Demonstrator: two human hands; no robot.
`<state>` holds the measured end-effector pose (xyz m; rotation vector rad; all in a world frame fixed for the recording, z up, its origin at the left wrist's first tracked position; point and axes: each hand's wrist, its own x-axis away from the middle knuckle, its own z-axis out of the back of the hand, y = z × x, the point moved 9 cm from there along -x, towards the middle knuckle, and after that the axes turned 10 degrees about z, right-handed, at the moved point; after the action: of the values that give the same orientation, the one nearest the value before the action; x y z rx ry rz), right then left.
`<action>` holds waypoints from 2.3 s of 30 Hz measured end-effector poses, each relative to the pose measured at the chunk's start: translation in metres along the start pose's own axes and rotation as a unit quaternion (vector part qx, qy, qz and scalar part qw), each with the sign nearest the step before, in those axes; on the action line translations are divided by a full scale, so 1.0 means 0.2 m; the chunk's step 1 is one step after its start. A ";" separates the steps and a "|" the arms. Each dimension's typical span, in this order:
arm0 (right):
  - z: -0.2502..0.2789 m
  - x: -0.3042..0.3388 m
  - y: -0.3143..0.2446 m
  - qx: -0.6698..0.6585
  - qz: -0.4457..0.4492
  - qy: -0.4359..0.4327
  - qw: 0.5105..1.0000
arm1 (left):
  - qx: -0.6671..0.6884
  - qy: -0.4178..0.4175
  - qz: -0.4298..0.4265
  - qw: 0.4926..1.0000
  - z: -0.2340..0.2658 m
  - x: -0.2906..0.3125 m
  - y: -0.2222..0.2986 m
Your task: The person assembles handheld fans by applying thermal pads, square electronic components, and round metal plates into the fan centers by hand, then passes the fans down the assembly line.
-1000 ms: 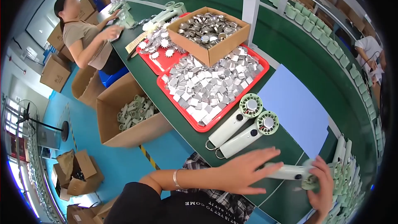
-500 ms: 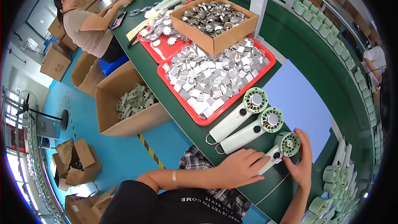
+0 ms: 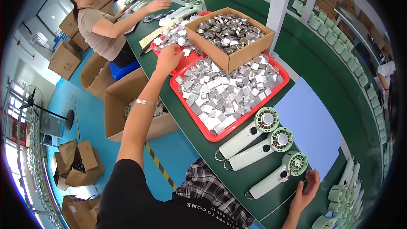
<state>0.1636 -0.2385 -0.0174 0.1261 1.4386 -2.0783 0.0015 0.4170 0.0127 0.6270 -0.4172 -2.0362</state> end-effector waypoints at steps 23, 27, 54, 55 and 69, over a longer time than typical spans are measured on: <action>-0.18 -0.13 -0.70 -0.042 0.130 -0.162 0.977 | 0.464 -0.409 -0.235 0.750 -0.01 1.65 1.41; -0.13 -0.11 -0.64 -0.026 0.105 -0.170 0.979 | 0.525 -0.467 -0.157 0.694 -0.14 1.76 1.45; -0.21 -0.30 -0.38 0.248 0.081 -0.071 0.963 | 0.334 -0.315 -0.261 0.849 -0.32 1.92 1.39; -0.20 -0.30 -0.38 0.248 0.079 -0.071 0.963 | 0.331 -0.312 -0.264 0.851 -0.32 1.92 1.39; -0.26 -0.36 -0.44 0.296 0.145 -0.136 0.934 | 0.353 -0.293 -0.256 0.851 -0.33 1.91 1.38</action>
<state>0.1639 -0.1424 0.0621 0.2605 0.5597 -2.1102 0.0639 -0.0550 0.0006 0.5577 -1.5559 -2.5679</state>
